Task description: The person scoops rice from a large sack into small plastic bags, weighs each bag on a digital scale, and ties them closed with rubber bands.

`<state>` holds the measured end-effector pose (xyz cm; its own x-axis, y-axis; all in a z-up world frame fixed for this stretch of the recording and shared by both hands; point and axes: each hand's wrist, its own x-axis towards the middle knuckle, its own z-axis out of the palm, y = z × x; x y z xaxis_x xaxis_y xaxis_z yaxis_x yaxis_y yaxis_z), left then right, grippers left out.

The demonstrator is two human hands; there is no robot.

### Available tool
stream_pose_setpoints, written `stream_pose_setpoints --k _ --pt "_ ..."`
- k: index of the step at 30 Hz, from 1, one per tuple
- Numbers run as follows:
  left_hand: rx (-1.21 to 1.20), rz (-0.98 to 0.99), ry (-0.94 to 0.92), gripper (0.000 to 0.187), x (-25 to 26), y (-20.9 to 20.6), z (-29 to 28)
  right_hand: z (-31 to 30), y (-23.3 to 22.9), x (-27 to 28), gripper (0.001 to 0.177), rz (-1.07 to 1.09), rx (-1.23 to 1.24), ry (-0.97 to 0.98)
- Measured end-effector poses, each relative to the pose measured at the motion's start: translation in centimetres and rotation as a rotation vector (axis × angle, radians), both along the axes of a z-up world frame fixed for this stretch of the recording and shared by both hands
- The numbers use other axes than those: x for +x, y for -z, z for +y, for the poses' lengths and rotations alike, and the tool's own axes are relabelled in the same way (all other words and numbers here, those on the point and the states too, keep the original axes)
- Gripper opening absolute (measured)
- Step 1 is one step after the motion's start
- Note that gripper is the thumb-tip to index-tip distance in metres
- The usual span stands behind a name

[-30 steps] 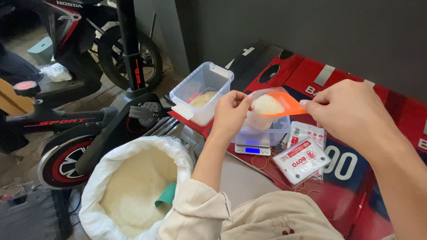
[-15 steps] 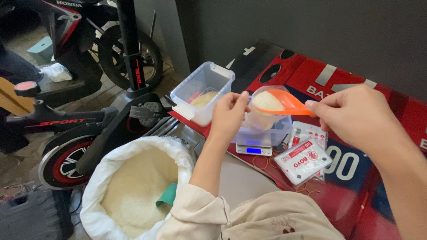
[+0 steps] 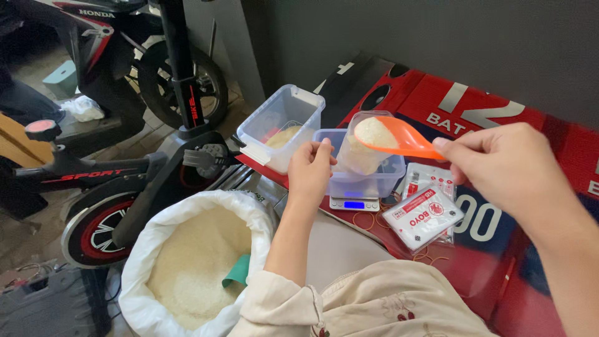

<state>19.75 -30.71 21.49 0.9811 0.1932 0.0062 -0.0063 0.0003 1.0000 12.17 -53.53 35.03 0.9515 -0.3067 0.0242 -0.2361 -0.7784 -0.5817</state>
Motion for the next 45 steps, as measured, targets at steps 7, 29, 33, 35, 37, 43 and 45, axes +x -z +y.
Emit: stream_pose_setpoints --k 7,29,33,35,37,43,45 --pt "0.017 0.008 -0.006 0.034 -0.4 -0.6 -0.3 -0.3 0.8 -0.8 0.035 -0.077 0.048 -0.055" --pt "0.021 0.006 -0.019 0.031 -1.1 -0.8 -0.5 -0.3 -0.8 -1.9 0.036 -0.067 0.036 0.009" --pt "0.021 -0.008 -0.019 0.031 -1.0 -0.6 -0.6 -0.2 -0.9 -2.0 0.036 -0.089 -0.008 -0.006" --pt "0.012 0.020 -0.019 0.030 -1.2 -0.7 -0.6 -0.1 -1.2 -2.0 0.044 -0.026 -0.092 0.019" --pt "0.005 0.030 -0.015 0.031 -1.2 -0.8 -0.6 0.1 -1.3 -2.0 0.049 -0.003 -0.120 0.028" --pt "0.011 0.005 -0.014 0.031 -1.0 -0.9 -0.6 0.2 -1.6 -2.0 0.052 0.000 -0.095 0.020" --pt "0.001 0.001 -0.010 0.031 -1.0 -0.9 -0.5 0.2 -1.5 -2.0 0.050 0.015 -0.104 0.035"
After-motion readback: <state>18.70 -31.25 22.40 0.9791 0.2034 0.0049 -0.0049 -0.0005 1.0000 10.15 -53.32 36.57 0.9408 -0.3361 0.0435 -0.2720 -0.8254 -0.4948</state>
